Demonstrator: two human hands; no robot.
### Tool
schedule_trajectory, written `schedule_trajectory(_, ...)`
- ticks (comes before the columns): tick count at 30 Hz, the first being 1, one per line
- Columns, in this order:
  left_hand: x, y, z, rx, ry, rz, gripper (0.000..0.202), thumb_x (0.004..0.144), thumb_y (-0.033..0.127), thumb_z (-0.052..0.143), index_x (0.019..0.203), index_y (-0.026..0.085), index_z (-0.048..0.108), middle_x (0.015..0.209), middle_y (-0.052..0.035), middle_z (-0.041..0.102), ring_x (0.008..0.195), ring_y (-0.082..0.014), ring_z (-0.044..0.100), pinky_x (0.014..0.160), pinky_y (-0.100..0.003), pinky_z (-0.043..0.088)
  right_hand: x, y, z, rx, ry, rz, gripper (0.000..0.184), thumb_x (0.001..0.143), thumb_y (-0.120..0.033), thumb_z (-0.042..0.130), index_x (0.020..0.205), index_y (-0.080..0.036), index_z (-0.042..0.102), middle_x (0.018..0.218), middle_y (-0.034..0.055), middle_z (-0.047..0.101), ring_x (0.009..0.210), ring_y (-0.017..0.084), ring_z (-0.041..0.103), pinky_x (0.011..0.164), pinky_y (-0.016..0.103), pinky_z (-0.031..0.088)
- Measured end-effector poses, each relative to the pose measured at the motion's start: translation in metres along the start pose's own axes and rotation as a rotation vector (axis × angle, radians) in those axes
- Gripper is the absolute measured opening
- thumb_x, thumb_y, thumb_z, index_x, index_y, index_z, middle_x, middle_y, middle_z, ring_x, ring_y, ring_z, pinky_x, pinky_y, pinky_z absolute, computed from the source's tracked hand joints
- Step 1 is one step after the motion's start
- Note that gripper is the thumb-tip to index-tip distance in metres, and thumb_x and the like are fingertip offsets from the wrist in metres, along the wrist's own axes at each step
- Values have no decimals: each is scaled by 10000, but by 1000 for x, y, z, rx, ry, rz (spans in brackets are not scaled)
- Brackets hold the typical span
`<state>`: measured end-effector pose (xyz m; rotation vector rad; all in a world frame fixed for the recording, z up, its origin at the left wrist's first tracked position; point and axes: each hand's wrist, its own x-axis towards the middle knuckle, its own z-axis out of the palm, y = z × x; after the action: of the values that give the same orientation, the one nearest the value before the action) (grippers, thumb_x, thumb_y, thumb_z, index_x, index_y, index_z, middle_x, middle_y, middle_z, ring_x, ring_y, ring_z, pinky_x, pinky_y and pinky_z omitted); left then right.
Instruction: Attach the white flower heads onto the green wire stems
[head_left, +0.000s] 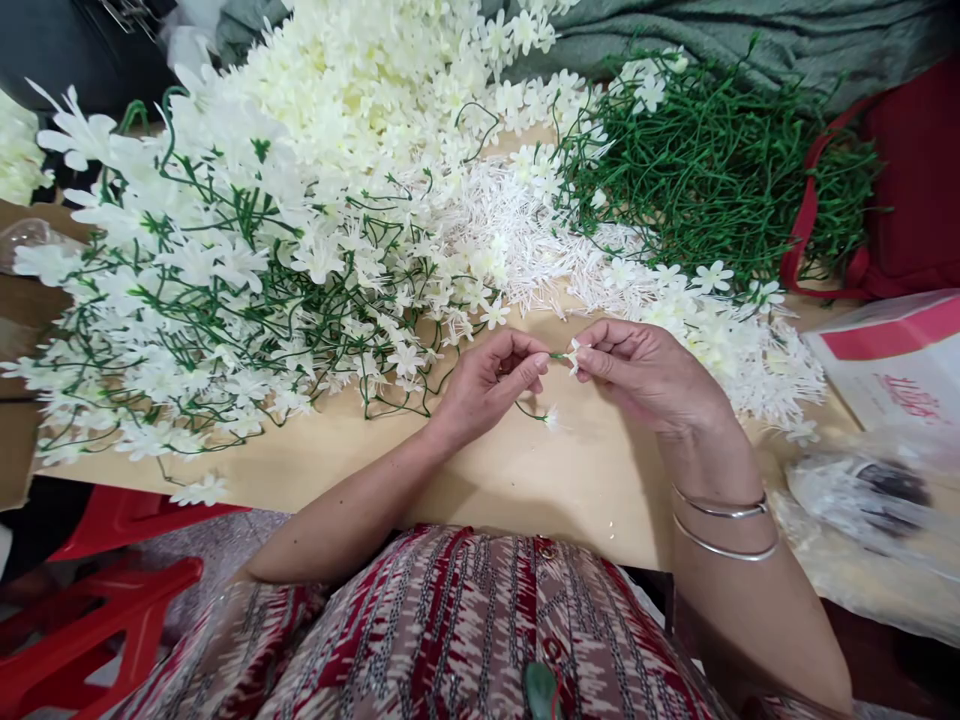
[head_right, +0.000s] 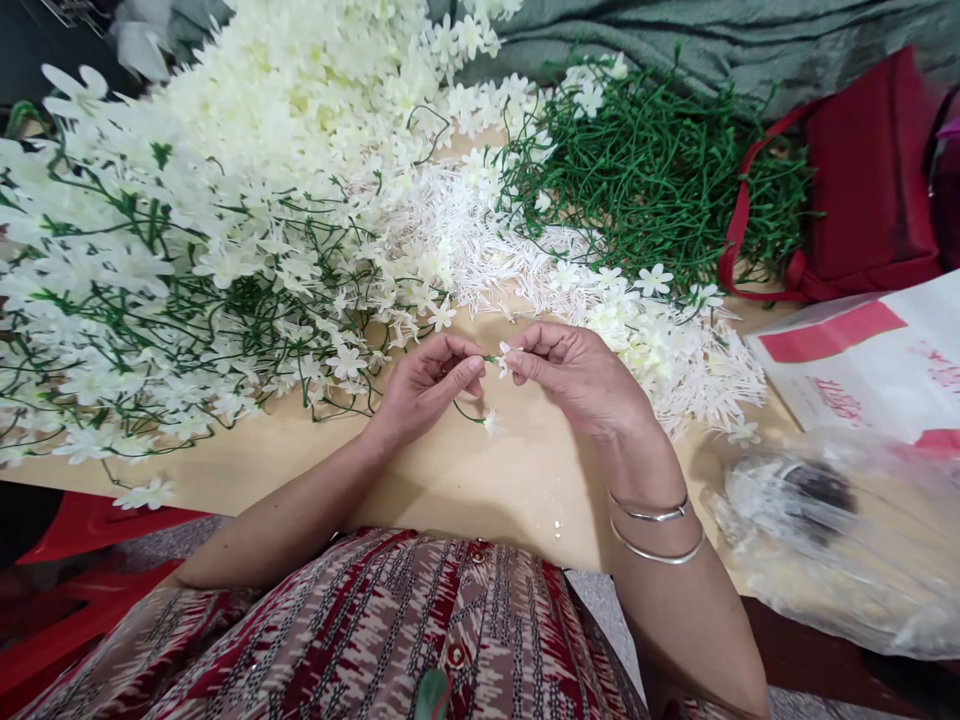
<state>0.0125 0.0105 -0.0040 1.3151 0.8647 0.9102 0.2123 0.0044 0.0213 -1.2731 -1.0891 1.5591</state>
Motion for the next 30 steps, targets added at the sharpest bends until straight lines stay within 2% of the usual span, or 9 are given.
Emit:
schedule_trajectory(8, -1, 1, 1, 28, -12, 10, 371, 945, 538, 703, 948, 171, 650, 795, -2, 664, 659, -86, 663, 624, -210, 570, 0, 3, 3, -23, 15, -17, 400, 646, -572, 923, 726, -234, 723, 581, -44, 615, 558, 119, 540, 599, 300, 468)
schedule_trajectory(20, -4, -1, 0, 81, 5, 21, 363, 960, 534, 686, 915, 178, 631, 778, -7, 706, 664, -104, 714, 633, -220, 579, 0, 7, 6, -67, 13, -23, 291, 711, -463, 898, 725, -233, 720, 619, -34, 655, 589, 116, 570, 594, 281, 456)
schedule_trajectory(25, -4, -1, 0, 88, 18, -1, 405, 946, 578, 686, 933, 176, 635, 810, -35, 751, 707, -139, 761, 619, -225, 590, 0, 6, 8, -62, -30, -9, 334, 741, -520, 876, 757, -230, 711, 650, -21, 679, 624, 134, 613, 631, 298, 491)
schedule_trajectory(30, -2, 0, 0, -7, -3, -10, 407, 924, 569, 720, 915, 169, 642, 828, -38, 763, 690, -127, 761, 632, -214, 604, 1, 6, 10, -27, -59, 22, 357, 733, -545, 886, 766, -234, 712, 693, 0, 720, 681, 159, 678, 681, 323, 539)
